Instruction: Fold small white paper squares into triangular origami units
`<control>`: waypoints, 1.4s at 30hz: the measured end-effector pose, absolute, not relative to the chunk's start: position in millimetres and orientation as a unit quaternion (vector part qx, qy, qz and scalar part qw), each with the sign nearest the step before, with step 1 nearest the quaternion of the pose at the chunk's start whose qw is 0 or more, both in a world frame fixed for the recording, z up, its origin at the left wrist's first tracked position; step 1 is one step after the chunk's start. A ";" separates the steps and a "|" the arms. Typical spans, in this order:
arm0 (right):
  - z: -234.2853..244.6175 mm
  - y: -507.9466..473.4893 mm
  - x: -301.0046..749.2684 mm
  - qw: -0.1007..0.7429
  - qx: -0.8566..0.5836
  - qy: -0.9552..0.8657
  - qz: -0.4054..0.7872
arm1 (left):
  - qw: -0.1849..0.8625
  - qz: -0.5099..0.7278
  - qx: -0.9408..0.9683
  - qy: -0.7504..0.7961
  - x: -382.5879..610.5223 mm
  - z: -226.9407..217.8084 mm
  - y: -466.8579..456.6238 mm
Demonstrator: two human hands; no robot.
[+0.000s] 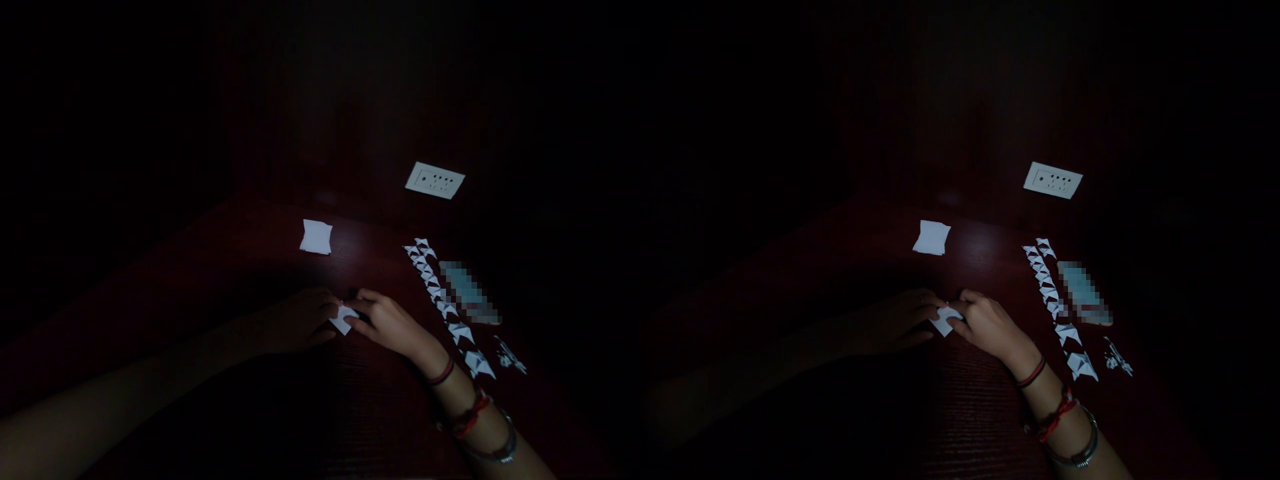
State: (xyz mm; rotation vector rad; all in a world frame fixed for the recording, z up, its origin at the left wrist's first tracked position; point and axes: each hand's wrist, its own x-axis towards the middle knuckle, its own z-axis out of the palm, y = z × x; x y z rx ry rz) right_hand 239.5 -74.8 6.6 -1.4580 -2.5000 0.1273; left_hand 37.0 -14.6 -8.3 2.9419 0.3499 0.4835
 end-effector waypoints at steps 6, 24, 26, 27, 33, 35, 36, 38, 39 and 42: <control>10.5 -74.7 237.7 0.102 -0.499 -0.860 0.040 | 0.050 0.161 0.977 0.131 38.3 -8.9 -18.5; 25.9 -83.9 241.2 0.034 -0.533 -0.845 0.024 | 0.023 0.149 0.980 0.132 39.6 -2.6 -22.5; 26.9 -85.6 242.6 0.025 -0.534 -0.844 0.032 | 0.025 0.147 0.980 0.135 39.8 -2.7 -22.3; 27.2 -86.2 243.3 0.023 -0.535 -0.844 0.038 | 0.026 0.147 0.980 0.135 39.7 -3.2 -21.8; 25.4 -86.0 246.7 0.046 -0.529 -0.846 0.046 | 0.041 0.171 0.977 0.120 34.4 -12.3 -17.9; 24.1 -85.0 248.4 0.063 -0.530 -0.845 0.040 | 0.039 0.184 0.976 0.111 32.8 -16.1 -17.7; 23.4 -84.6 249.2 0.075 -0.532 -0.843 0.038 | 0.035 0.189 0.975 0.110 32.5 -17.6 -17.9; 21.9 -84.1 250.1 0.100 -0.533 -0.839 0.038 | 0.029 0.188 0.975 0.113 32.6 -19.6 -18.5; 21.0 -83.9 249.9 0.107 -0.532 -0.839 0.040 | 0.027 0.185 0.976 0.115 32.9 -20.0 -18.7; 17.7 -83.0 247.6 0.102 -0.520 -0.847 0.054 | 0.028 0.176 0.977 0.119 33.9 -19.9 -18.2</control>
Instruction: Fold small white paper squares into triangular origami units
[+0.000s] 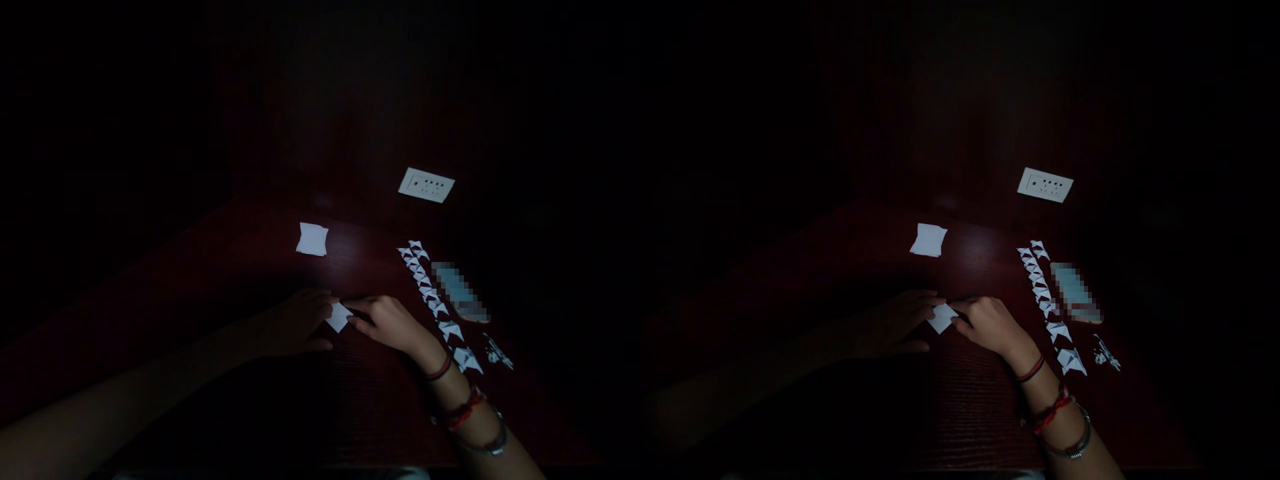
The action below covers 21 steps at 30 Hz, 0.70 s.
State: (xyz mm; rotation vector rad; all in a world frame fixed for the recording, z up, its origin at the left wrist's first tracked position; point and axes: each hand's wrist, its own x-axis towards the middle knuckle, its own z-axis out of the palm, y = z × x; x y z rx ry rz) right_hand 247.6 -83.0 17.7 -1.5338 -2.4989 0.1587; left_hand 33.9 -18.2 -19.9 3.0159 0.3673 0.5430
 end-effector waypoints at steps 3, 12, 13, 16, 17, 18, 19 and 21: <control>14.7 -81.8 244.8 0.093 -0.521 -0.847 0.060 | 0.030 0.180 0.977 0.114 34.4 -20.1 -16.5; 13.0 -80.0 244.3 0.079 -0.522 -0.848 0.051 | 0.007 0.171 0.980 0.105 34.5 -18.9 -15.2; 13.1 -80.0 244.3 0.080 -0.521 -0.848 0.052 | 0.001 0.170 0.980 0.107 34.6 -17.6 -15.5; 13.2 -79.8 244.3 0.085 -0.517 -0.850 0.063 | -0.007 0.169 0.979 0.113 35.0 -14.7 -15.7; 13.2 -79.7 244.4 0.085 -0.515 -0.850 0.067 | -0.006 0.173 0.979 0.112 35.1 -14.5 -15.6; 13.2 -79.6 244.5 0.084 -0.515 -0.850 0.069 | -0.004 0.175 0.978 0.110 35.2 -14.7 -15.3; 13.1 -79.4 244.6 0.082 -0.516 -0.850 0.070 | -0.003 0.176 0.978 0.109 35.2 -15.2 -15.2; 12.7 -78.9 244.9 0.077 -0.521 -0.847 0.072 | -0.005 0.180 0.978 0.109 35.1 -16.4 -15.3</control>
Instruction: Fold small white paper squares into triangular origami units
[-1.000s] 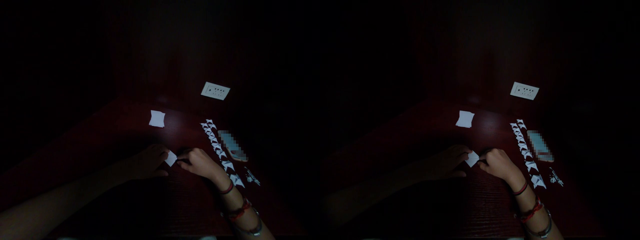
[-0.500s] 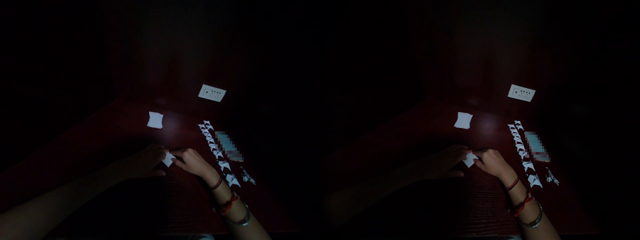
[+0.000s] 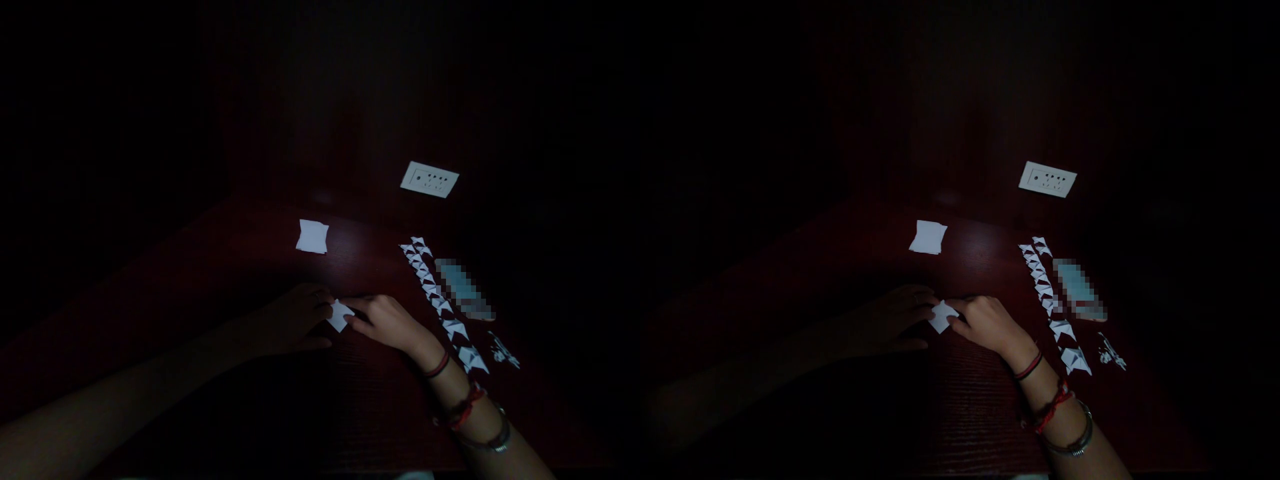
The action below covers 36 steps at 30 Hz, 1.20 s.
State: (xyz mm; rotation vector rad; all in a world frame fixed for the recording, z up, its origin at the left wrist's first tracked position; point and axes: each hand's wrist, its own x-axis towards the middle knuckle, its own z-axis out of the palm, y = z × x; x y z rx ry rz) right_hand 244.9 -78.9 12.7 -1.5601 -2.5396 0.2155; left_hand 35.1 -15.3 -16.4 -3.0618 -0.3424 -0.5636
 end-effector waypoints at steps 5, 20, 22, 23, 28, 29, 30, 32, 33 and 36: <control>12.2 -77.4 244.8 0.063 -0.523 -0.847 0.069 | 0.007 -0.177 -0.977 -0.116 34.6 -15.4 -18.1; 21.4 -82.5 239.5 0.034 -0.528 -0.848 0.027 | 0.056 -0.151 -0.977 -0.141 41.1 -7.2 -28.8; 21.0 -84.4 239.9 0.042 -0.530 -0.846 0.036 | 0.058 -0.159 -0.976 -0.139 40.6 -8.6 -29.3; 20.7 -84.9 239.8 0.046 -0.531 -0.845 0.040 | 0.057 -0.162 -0.975 -0.138 40.1 -9.2 -29.3; 17.3 -83.9 237.7 0.058 -0.535 -0.841 0.048 | 0.055 -0.154 -0.976 -0.145 38.0 -11.1 -28.7; 16.4 -83.5 237.3 0.061 -0.535 -0.841 0.047 | 0.059 -0.156 -0.975 -0.146 37.9 -11.6 -28.8; 15.6 -83.2 237.0 0.065 -0.536 -0.841 0.047 | 0.065 -0.159 -0.974 -0.146 37.9 -12.0 -28.9; 14.4 -83.1 236.3 0.071 -0.537 -0.839 0.047 | 0.074 -0.162 -0.973 -0.149 38.1 -12.6 -29.5; 14.1 -83.2 236.0 0.073 -0.539 -0.838 0.048 | 0.076 -0.160 -0.972 -0.153 38.2 -12.6 -29.8; 13.7 -83.9 235.0 0.076 -0.547 -0.832 0.052 | 0.074 -0.149 -0.973 -0.162 38.6 -12.1 -30.9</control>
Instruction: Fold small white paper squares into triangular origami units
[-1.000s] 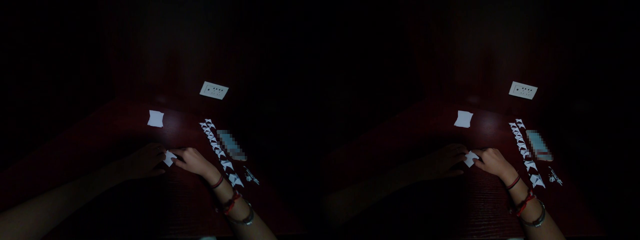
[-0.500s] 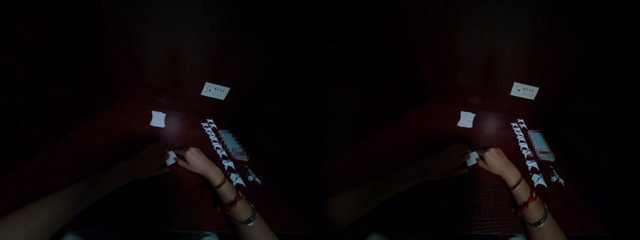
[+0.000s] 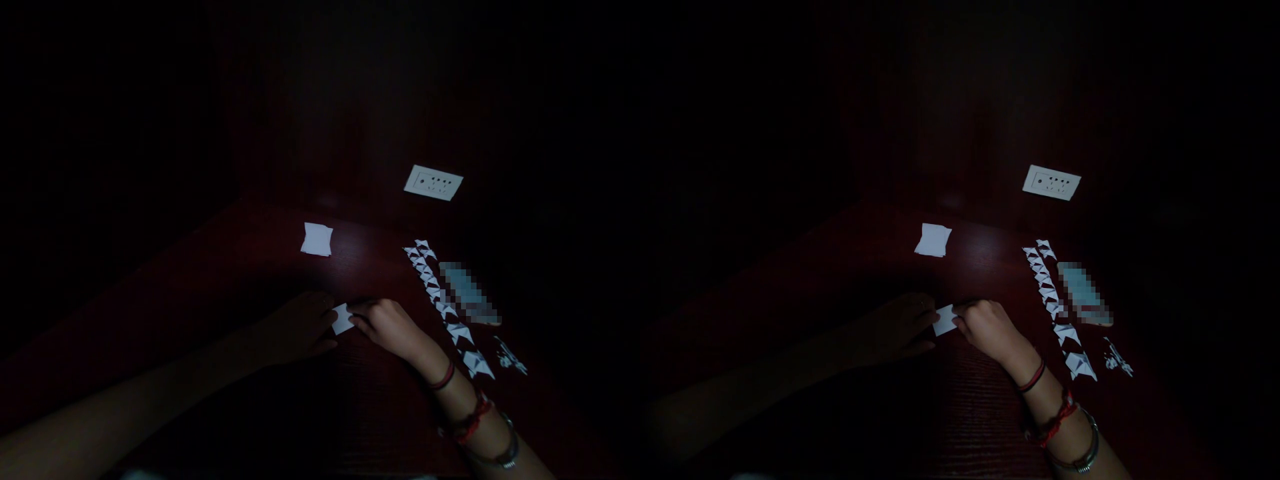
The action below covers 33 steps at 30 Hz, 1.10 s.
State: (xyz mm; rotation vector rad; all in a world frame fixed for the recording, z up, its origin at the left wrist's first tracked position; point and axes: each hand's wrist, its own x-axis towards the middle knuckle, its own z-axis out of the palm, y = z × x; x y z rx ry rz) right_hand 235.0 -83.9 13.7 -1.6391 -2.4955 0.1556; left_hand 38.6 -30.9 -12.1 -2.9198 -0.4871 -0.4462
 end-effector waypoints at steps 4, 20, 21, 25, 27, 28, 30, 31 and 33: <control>12.0 -83.4 234.7 0.077 -0.566 -0.819 0.051 | 0.061 -0.149 -0.973 -0.165 38.5 -13.1 -31.1; 7.8 -80.5 234.4 0.074 -0.568 -0.819 0.044 | 0.015 -0.146 -0.978 -0.151 38.8 -9.3 -28.7; 7.4 -80.3 234.6 0.075 -0.570 -0.817 0.043 | 0.014 -0.144 -0.978 -0.150 38.5 -9.0 -28.5; 5.9 -80.1 235.9 0.085 -0.560 -0.823 0.046 | 0.024 -0.154 -0.977 -0.146 37.3 -8.6 -27.9; 5.5 -80.1 236.5 0.088 -0.555 -0.826 0.046 | 0.031 -0.154 -0.977 -0.146 36.7 -9.5 -27.5; 5.4 -80.1 236.7 0.089 -0.555 -0.826 0.044 | 0.035 -0.154 -0.976 -0.147 36.5 -10.4 -27.3; 5.5 -80.1 237.0 0.091 -0.557 -0.824 0.039 | 0.041 -0.159 -0.975 -0.149 36.0 -12.6 -26.9; 5.8 -80.1 237.0 0.092 -0.557 -0.824 0.038 | 0.044 -0.163 -0.974 -0.152 35.7 -13.8 -26.7; 6.6 -80.4 237.2 0.095 -0.554 -0.826 0.041 | 0.044 -0.167 -0.972 -0.158 35.4 -15.6 -26.4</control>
